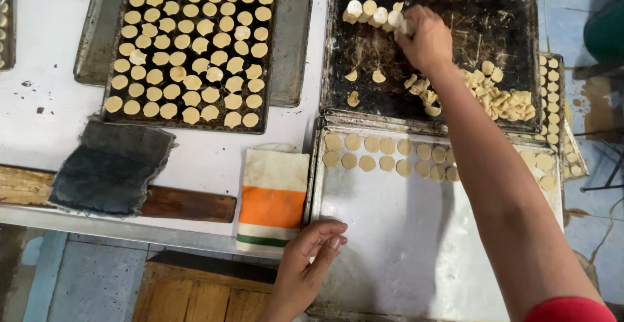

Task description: The person arranges small round dough pieces onto metal baking trays. They pick up the dough pieces from a pile and place them in neat rows on the trays, filling multiple trays throughout the clip.

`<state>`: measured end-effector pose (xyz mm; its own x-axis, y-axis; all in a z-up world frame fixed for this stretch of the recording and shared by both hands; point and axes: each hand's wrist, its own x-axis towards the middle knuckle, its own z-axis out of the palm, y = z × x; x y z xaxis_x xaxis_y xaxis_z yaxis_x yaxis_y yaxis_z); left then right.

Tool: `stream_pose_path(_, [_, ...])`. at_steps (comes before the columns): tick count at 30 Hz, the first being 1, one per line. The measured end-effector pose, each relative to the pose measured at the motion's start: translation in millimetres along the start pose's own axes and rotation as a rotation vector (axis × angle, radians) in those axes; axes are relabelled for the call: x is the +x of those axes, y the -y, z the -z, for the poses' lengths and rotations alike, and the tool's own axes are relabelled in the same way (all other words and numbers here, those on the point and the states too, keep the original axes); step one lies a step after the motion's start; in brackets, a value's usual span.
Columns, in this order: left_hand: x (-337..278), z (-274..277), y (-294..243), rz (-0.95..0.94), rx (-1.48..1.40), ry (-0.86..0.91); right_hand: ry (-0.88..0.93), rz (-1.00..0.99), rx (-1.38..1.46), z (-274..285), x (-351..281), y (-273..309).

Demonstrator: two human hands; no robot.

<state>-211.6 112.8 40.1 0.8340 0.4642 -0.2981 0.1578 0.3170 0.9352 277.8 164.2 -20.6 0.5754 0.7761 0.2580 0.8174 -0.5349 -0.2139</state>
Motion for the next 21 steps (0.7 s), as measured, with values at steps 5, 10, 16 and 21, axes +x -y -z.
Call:
stream_pose_path(5, [7, -9, -3, 0.04, 0.051, 0.049, 0.252, -0.062, 0.238, 70, -55, 28])
stream_pose_path(10, [19, -26, -20, -0.036, 0.096, 0.061, 0.667, -0.022, 0.66, 151, -157, 106])
stream_pose_path(16, [28, -37, -21, -0.002, -0.011, 0.111, 1.041, 0.176, 0.408, 179, -220, 167])
stream_pose_path(21, [25, -33, 2, -0.034, -0.462, 0.036, 0.753, 0.258, 0.766, 178, -233, 172])
